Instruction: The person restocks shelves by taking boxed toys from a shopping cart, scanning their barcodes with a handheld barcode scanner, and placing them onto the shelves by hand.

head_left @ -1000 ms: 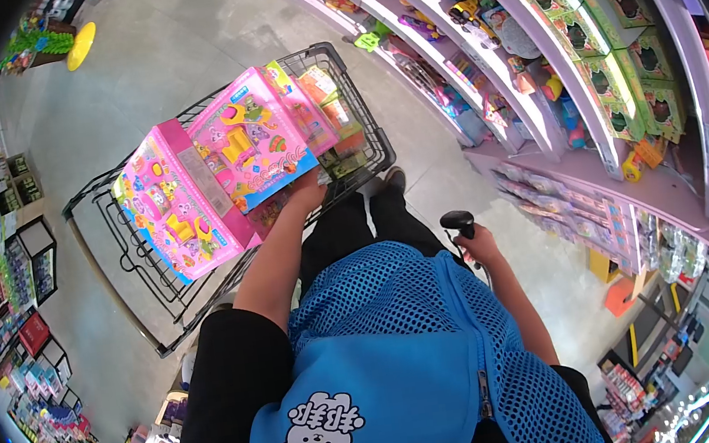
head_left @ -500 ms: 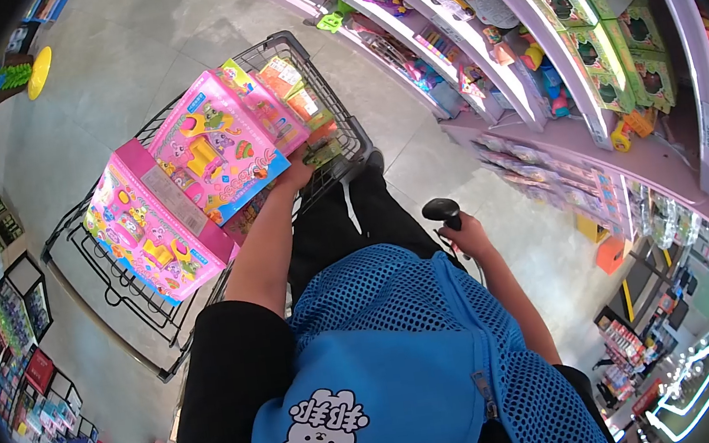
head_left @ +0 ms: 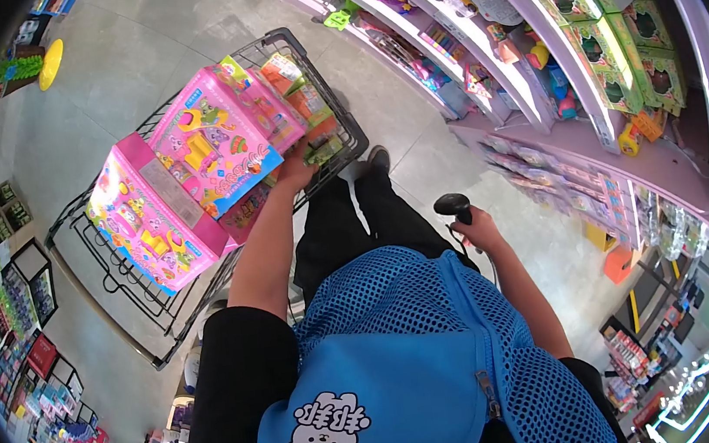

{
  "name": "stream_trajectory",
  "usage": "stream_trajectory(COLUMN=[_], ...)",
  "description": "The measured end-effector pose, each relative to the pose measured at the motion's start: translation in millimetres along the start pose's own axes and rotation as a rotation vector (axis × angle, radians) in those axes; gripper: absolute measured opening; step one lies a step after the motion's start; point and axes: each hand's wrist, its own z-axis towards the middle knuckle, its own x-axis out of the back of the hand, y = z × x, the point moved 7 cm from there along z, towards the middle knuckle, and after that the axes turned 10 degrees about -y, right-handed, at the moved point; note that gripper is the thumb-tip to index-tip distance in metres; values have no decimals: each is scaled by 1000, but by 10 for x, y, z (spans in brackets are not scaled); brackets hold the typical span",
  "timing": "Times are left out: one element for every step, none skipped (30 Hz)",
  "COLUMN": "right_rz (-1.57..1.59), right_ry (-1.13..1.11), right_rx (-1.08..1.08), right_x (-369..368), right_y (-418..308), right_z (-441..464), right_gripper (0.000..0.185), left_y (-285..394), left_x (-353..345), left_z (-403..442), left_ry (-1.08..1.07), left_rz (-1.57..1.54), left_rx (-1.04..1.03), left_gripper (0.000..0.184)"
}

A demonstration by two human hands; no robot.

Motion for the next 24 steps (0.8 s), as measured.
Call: stream_trajectory(right_rz=[-5, -20, -19, -18, -17, 0, -17, -31, -43, -48, -50, -51, -52, -38, -27, -16, -6, -22, -38, -56, -43, -29, -14, -19], right_ry=[11, 3, -4, -10, -17, -21, -22, -23, -23, -28, -30, -33, -36, -34, -35, -35, -35, -20, -7, 6, -5, -17, -28, -31], right_rx=[5, 4, -20, -42, -62, -37, -39, -39, -38, -37, -46, -55, -64, -52, -52, -52, -54, -35, -16, 4, -10, -24, -38, -42], right_x=[32, 53, 81, 111, 139, 142, 152, 159, 171, 183, 201, 219, 232, 246, 259, 272, 282, 295, 300, 302, 304, 302, 295, 295], right_y=[12, 22, 14, -22, -23, 21, 87, 150, 175, 203, 232, 246, 262, 265, 266, 269, 274, 293, 309, 317, 296, 277, 256, 220], right_z=[-28, -53, -101, -166, -213, -224, -220, -212, -214, -204, -191, -183, -172, -161, -147, -128, -115, -89, -56, -35, -28, -28, -36, -48], right_gripper=[29, 29, 31, 32, 34, 33, 33, 33, 33, 33, 33, 33, 33, 33, 34, 34, 34, 34, 35, 35, 35, 35, 35, 32], left_y=[-82, -193, -131, -85, -93, -82, -73, -85, -99, -112, -124, -111, -95, -81, -93, -112, -136, -135, -139, -146, -98, -58, -12, 2], left_x=[-26, -58, -70, -50, -51, -12, 22, 51, 57, 73, 87, 103, 100, 111, 111, 107, 106, 115, 127, 135, 157, 184, 199, 196], left_z=[120, 268, 282, 272, 295, 314, 319, 313, 311, 310, 303, 263, 216, 186, 198, 210, 224, 232, 239, 230, 190, 138, 82, 60], left_ry=[17, 37, 59, 149, 145, 143, 144, 277, 288, 301, 313, 343, 372, 401, 406, 409, 410, 399, 388, 378, 353, 328, 303, 283], left_rz=[41, 80, 117, 108, 71, 36, 7, 25, 30, 37, 46, 47, 47, 46, 39, 31, 23, 13, 3, -7, 28, 65, 102, 104], left_rx=[-37, -74, -112, -122, -65, -8, 48, -9, -14, -20, -25, -29, -34, -39, -53, -68, -82, -96, -108, -119, -133, -147, -161, -172], left_gripper=[86, 86, 85, 71, 66, 61, 56, 40, 39, 37, 35, 34, 32, 30, 28, 26, 24, 21, 19, 16, 17, 18, 19, 20])
